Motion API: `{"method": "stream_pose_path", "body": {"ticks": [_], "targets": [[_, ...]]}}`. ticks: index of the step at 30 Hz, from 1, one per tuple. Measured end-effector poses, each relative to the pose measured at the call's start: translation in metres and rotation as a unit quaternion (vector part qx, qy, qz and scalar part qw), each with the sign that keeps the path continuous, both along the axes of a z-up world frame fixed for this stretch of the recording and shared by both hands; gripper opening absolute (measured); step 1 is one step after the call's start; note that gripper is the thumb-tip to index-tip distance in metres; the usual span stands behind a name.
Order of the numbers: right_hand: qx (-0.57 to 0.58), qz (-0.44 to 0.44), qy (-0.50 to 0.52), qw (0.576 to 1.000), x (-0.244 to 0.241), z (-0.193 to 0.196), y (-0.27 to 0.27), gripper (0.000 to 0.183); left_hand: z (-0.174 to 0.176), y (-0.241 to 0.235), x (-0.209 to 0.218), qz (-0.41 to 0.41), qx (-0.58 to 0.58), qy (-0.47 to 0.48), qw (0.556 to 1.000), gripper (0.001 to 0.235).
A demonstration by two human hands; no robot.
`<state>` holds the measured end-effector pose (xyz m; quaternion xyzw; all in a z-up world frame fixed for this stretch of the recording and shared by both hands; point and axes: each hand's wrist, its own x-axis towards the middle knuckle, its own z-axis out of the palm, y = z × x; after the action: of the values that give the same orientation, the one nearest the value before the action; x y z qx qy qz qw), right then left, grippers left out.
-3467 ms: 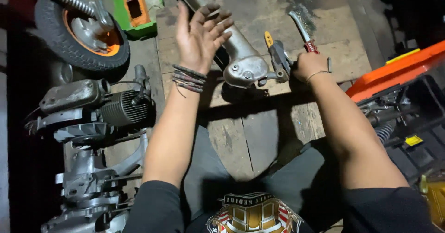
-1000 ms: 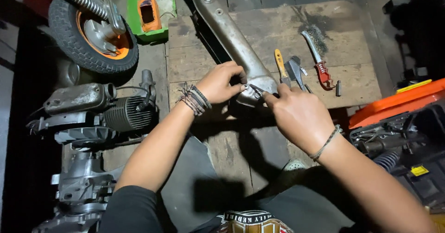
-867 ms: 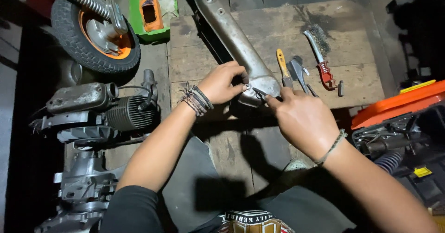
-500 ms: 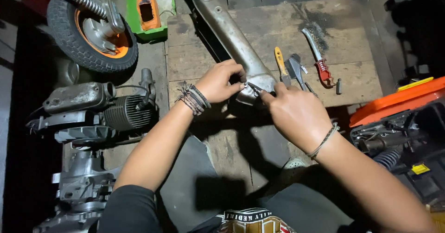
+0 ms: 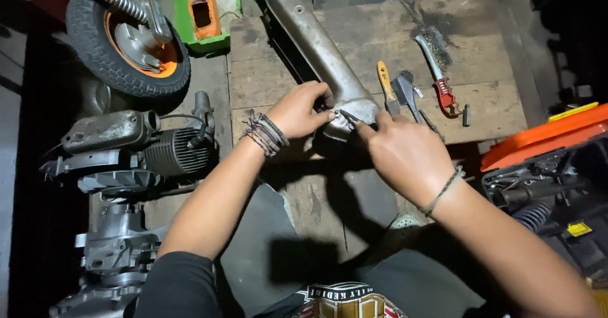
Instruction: Scraping and cleaning residue from a metal motorcycle engine component using a hand scraper and wire brush.
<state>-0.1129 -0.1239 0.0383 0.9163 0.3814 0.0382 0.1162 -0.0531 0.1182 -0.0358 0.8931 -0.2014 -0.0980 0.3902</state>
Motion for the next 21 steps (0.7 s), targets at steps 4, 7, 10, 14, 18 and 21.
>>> {"method": "stream_pose_path", "body": {"ticks": [4, 7, 10, 14, 18, 21], "targets": [[-0.005, -0.002, 0.009, 1.000, -0.003, 0.006, -0.001, 0.030, 0.002, -0.001, 0.000, 0.006, 0.003, 0.012, 1.000, 0.022], [-0.005, -0.005, 0.020, 1.000, 0.000, 0.004, 0.002, 0.029, 0.008, -0.001, -0.003, 0.007, 0.010, 0.021, 1.000, 0.020], [0.002, -0.008, 0.033, 0.999, 0.001, 0.005, 0.000, 0.032, 0.003, -0.002, -0.002, -0.001, 0.009, 0.010, 1.000, 0.019], [-0.002, -0.013, 0.039, 0.999, 0.000, 0.003, 0.001, 0.034, -0.002, 0.000, -0.002, -0.007, 0.014, -0.015, 1.000, 0.024], [-0.003, -0.034, 0.040, 0.999, 0.005, 0.011, 0.008, 0.034, -0.012, -0.004, 0.005, -0.013, 0.016, -0.053, 0.998, 0.028], [0.007, -0.034, 0.092, 0.995, 0.004, 0.001, 0.000, 0.036, -0.002, -0.002, -0.002, -0.002, 0.019, -0.030, 0.999, 0.024]]}}
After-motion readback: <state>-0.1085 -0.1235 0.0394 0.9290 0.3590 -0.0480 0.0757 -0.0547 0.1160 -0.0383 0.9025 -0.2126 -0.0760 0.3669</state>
